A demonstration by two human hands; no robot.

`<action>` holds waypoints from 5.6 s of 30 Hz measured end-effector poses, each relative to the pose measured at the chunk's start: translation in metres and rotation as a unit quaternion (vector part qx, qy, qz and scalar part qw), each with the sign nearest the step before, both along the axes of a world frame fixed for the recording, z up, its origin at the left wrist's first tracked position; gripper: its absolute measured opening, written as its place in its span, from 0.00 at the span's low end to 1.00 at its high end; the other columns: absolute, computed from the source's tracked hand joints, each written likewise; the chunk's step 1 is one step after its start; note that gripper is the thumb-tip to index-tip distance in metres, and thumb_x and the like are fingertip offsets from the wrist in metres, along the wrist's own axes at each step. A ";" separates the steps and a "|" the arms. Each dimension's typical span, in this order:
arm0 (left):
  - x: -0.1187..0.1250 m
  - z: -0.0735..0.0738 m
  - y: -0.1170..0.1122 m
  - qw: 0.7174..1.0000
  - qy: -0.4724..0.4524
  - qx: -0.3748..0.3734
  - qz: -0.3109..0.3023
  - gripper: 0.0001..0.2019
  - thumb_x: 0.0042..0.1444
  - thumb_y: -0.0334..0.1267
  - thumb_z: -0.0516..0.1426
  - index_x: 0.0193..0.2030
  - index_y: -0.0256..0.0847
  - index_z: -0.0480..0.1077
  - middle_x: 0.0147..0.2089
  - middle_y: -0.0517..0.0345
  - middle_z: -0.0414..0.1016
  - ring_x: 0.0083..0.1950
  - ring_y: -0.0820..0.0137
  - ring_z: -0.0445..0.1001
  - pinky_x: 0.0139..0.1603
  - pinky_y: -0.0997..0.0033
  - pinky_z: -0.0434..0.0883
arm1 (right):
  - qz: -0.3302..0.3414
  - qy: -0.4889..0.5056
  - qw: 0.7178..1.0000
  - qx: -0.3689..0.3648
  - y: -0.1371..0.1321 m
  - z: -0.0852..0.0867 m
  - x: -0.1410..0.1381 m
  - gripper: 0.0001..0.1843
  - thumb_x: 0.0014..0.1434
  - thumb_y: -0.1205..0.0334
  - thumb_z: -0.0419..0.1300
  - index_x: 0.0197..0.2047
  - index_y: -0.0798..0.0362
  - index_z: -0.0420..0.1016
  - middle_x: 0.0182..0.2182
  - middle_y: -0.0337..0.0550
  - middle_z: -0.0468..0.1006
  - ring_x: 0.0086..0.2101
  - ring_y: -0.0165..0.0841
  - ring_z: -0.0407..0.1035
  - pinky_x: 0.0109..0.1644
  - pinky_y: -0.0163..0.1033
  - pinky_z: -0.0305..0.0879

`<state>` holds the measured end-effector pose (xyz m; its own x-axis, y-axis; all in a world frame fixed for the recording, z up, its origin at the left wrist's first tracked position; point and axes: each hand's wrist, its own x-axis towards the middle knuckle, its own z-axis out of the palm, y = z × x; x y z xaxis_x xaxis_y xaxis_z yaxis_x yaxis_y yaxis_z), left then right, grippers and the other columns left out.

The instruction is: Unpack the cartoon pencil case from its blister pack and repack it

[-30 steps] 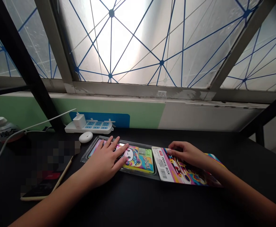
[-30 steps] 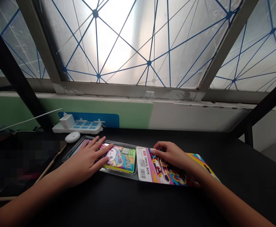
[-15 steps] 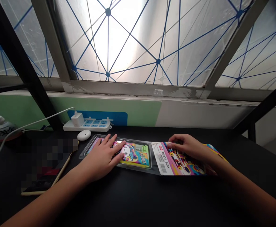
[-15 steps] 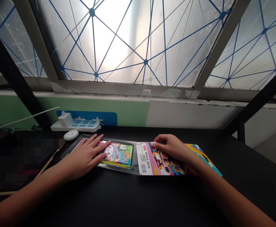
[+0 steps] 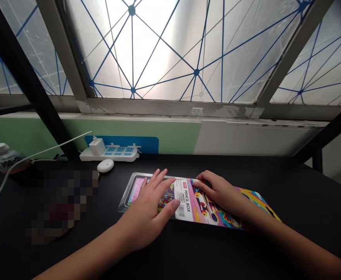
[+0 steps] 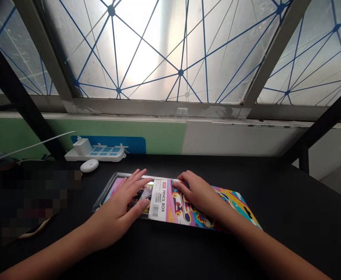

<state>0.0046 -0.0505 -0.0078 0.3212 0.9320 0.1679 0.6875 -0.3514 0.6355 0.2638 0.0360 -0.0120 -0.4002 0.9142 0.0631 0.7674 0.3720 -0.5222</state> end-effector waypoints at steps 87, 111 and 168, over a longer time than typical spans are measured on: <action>-0.038 -0.011 0.027 0.966 0.033 0.214 -0.143 0.17 0.62 0.35 0.58 0.58 0.43 0.69 0.58 0.50 0.77 0.61 0.60 0.72 0.64 0.54 0.65 | 0.215 -0.151 0.845 0.466 -0.039 -0.006 -0.028 0.11 0.66 0.70 0.51 0.38 0.55 0.74 0.45 0.55 0.81 0.43 0.46 0.76 0.45 0.49 0.74; -0.044 -0.014 0.035 0.946 0.172 0.265 -0.070 0.33 0.56 0.41 0.66 0.67 0.45 0.61 0.65 0.43 0.64 0.63 0.51 0.62 0.64 0.45 0.63 | 0.182 -0.123 0.949 0.227 -0.017 0.004 -0.005 0.47 0.56 0.38 0.64 0.70 0.50 0.53 0.67 0.59 0.62 0.65 0.53 0.57 0.63 0.63 0.59; -0.046 -0.015 0.030 0.965 0.243 0.099 0.019 0.44 0.58 0.69 0.50 0.73 0.41 0.54 0.75 0.38 0.50 0.74 0.43 0.49 0.66 0.38 0.57 | 0.213 -0.181 0.935 0.220 -0.010 0.031 0.033 0.15 0.67 0.48 0.58 0.52 0.41 0.80 0.47 0.40 0.84 0.48 0.43 0.78 0.48 0.48 0.75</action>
